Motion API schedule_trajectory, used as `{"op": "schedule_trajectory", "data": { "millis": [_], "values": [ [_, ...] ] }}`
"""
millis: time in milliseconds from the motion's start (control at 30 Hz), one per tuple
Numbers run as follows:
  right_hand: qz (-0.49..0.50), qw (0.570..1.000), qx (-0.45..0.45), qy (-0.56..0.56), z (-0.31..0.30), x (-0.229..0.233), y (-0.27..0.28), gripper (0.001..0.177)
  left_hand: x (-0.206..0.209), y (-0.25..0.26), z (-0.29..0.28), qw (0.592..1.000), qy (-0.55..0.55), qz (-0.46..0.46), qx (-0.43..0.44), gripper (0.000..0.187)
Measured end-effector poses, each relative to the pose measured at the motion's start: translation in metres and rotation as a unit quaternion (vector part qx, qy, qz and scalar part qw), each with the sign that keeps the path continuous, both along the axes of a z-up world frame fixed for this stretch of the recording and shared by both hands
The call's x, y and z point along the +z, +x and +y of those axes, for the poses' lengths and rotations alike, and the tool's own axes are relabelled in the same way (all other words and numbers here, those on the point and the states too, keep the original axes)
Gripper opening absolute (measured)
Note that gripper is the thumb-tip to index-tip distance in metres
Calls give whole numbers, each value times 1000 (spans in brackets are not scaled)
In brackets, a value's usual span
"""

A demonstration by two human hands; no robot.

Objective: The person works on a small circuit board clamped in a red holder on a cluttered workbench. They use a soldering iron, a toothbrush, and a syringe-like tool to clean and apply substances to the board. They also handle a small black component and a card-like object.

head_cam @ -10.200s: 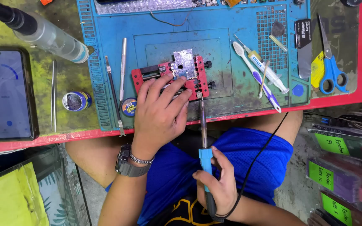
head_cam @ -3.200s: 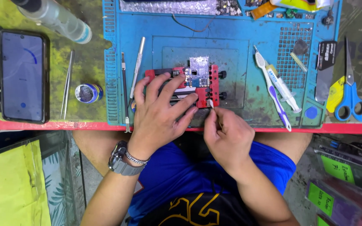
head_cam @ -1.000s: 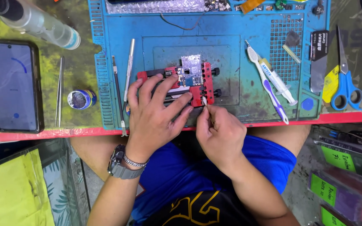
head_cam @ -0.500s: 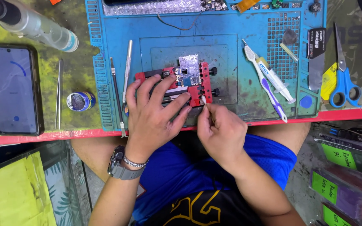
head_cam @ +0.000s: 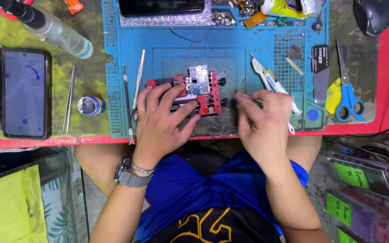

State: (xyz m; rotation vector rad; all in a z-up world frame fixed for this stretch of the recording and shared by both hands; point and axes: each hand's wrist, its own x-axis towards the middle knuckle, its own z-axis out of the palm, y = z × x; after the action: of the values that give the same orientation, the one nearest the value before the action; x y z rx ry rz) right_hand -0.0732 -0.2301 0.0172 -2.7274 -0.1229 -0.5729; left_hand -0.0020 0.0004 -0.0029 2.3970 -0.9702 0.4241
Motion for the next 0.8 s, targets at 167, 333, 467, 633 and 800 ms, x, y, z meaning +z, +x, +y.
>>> {"op": "schedule_trajectory", "data": {
  "millis": [167, 333, 467, 633, 800],
  "values": [
    [27, 995, 63, 67, 2, -20, 15, 20, -26, -1, -1, 999, -35, -18, 21, 20],
    [47, 988, 76, 125, -3, -31, 19, 19, -26, -1, -2, 999, -35, -15, 19, 19],
    [44, 985, 67, 152, -5, -25, 16, 24, -24, 0, -2, 999, -32, -15, 18, 20],
    [37, 992, 57, 108, -3, -31, 11, 19, -23, -1, -3, 999, -28, -17, 15, 21],
    [12, 991, 45, 123, 0, -35, 12, 16, -9, -5, -7, 1000, -10, 15, 14, 25]
  ]
}}
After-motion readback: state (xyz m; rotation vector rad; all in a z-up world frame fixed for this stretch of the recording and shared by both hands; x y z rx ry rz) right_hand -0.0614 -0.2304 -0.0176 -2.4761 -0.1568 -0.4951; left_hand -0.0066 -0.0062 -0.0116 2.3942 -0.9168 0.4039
